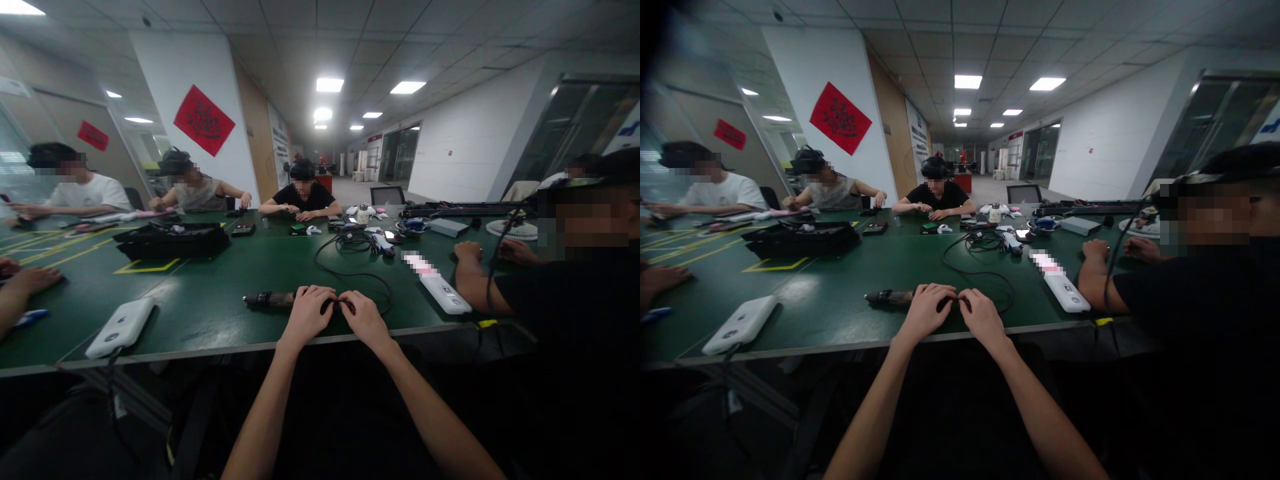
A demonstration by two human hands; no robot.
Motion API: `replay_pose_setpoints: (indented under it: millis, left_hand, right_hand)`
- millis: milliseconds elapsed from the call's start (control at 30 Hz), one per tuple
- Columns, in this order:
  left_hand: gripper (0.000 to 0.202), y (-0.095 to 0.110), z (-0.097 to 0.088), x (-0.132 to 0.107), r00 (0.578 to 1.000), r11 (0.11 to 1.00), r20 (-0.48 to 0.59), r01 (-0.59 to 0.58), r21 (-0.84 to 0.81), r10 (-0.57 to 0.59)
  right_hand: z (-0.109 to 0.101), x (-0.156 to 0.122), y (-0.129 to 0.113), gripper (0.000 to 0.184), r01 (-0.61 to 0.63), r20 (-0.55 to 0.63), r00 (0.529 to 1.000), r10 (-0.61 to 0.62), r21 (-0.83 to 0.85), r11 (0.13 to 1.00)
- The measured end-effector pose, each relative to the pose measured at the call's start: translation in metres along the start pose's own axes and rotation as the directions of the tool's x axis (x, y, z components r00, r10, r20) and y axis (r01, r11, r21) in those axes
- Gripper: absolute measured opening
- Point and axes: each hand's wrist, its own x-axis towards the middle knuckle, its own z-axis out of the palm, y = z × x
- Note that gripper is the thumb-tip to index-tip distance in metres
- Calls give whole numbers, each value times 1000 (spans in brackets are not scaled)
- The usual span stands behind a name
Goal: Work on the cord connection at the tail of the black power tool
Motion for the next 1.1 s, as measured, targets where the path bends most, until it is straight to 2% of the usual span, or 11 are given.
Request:
replay_pose_setpoints:
  millis: [1100]
  left_hand:
    - [7, -2, 2, 0, 1000, 1000, 11, 9, 17, -9]
  right_hand:
    - [0, -1, -1, 17, 3, 1, 1000, -3, -14, 1000]
